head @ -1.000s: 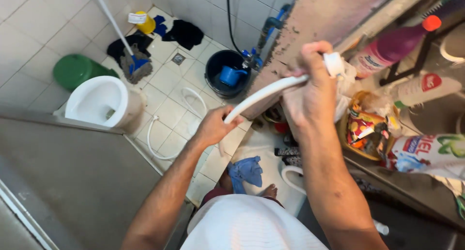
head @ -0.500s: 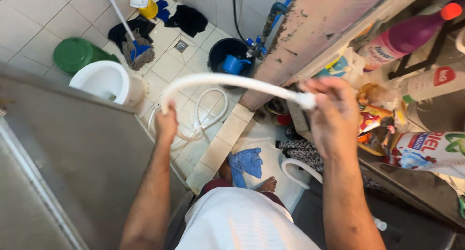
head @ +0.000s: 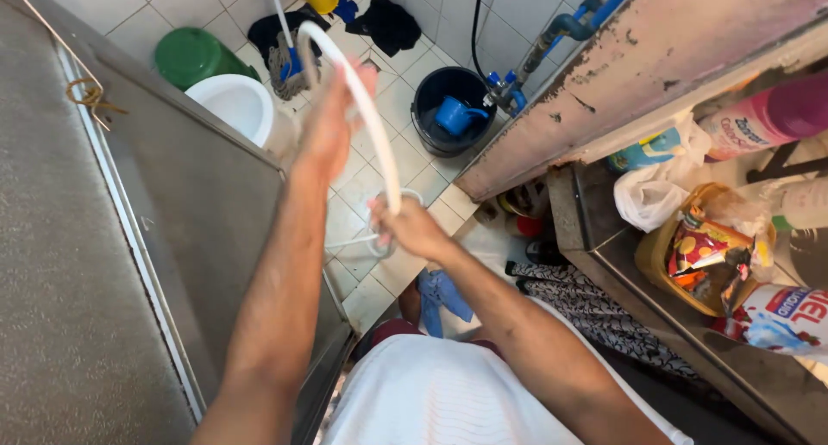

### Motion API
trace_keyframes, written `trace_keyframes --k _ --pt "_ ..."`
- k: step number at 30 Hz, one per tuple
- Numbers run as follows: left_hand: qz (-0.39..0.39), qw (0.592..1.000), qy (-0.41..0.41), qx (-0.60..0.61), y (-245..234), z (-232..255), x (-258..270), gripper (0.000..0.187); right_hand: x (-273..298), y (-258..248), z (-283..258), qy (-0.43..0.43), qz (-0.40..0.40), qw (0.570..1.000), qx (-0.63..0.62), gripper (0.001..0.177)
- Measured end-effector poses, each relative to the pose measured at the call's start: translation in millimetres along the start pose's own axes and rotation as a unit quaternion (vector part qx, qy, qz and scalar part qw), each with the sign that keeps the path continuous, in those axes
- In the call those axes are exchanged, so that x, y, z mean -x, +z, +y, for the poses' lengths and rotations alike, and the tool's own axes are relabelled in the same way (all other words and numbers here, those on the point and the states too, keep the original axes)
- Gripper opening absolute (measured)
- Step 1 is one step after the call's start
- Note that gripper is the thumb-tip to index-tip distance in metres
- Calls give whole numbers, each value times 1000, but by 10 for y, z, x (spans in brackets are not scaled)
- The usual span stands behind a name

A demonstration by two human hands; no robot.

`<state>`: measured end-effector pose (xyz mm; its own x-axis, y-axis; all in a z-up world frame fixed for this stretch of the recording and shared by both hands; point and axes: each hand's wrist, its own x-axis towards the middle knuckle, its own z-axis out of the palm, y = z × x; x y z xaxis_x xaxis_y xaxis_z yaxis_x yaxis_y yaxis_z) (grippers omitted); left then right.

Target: Connecting the water inlet hose to a washing machine and a water source in a bathroom.

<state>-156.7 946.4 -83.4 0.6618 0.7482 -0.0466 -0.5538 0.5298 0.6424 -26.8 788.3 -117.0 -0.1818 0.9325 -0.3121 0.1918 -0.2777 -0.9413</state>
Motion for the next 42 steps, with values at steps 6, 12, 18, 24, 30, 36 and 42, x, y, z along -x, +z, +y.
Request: trace_keyframes --k 6,12,18,24,30,36,42 --pt "12 970 -52 -238 -386 -2002 829 59 -641 -690 -370 16 76 966 -245 31" --pt "246 948 -7 -200 -94 -1528 427 46 -462 -959 -244 35 9 990 -134 49" --pt "145 977 48 146 44 -173 -385 41 -122 -707 277 28 -71 994 -82 49" --pt "96 973 121 -173 -451 -1410 -91 66 -598 -762 43 -70 75 977 -187 38" --pt "181 900 142 -371 104 -1215 68 41 -697 -937 -704 -163 64 972 -154 52" --pt "144 981 128 35 194 24 -666 36 -410 -771 106 -91 -15 995 46 52" --pt "63 987 119 -90 238 -28 -707 51 -689 -634 7 -60 182 982 2 15"
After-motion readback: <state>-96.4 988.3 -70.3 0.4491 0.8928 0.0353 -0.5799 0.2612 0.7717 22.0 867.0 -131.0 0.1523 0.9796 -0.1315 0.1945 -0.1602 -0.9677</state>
